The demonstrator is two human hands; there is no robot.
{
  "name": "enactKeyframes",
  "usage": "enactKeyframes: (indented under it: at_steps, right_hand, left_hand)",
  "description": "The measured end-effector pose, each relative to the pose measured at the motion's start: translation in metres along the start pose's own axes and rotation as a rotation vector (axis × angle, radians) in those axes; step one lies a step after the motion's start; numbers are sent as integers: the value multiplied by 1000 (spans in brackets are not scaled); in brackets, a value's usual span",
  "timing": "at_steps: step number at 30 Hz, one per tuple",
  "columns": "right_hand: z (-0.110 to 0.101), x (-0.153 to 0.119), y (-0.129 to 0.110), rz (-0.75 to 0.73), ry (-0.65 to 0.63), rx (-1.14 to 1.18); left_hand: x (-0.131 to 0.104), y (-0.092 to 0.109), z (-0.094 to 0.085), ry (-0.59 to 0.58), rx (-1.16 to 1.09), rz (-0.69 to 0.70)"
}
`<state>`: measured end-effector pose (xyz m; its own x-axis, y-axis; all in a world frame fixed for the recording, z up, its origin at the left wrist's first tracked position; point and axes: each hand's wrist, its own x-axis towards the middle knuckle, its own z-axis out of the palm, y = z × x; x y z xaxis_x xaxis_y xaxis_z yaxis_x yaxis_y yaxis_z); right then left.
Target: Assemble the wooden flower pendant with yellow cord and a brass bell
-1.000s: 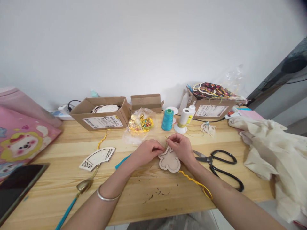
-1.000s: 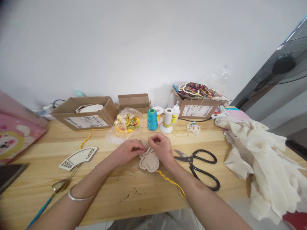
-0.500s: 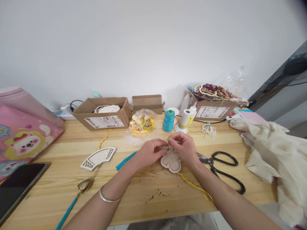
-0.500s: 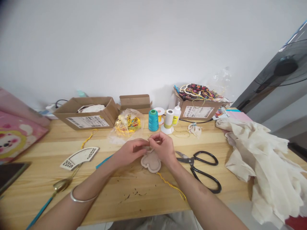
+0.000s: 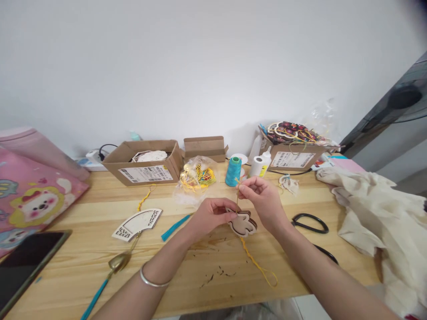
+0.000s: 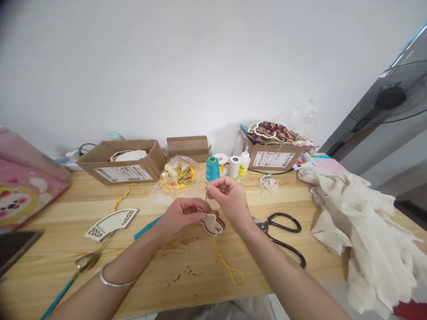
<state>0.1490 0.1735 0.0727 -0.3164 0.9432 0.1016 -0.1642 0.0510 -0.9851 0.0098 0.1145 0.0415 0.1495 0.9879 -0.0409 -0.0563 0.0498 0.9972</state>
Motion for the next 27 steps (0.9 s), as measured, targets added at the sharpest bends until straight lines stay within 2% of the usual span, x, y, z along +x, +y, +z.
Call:
enactKeyframes:
  at_steps: [5,11,16,19,22,27]
  right_hand:
    - [2,6,-2,64,-29,90]
    - [6,8,11,106,-73,254]
    - [4,9,21,140,-21,415]
    - [2,9,24,165,-7,451]
    - [0,9,26,176,-25,465]
    - [-1,9,28,205,-25,483]
  left_hand:
    - [-3,1,3,50,-136,-67]
    - [-2,-3,5,74,-414,-197]
    - [0,0,4,95,-477,-275]
    - [0,1,3,103,-483,-276]
    - [-1,1,3,75,-485,-273]
    - [-2,-2,4,-54,-507,-290]
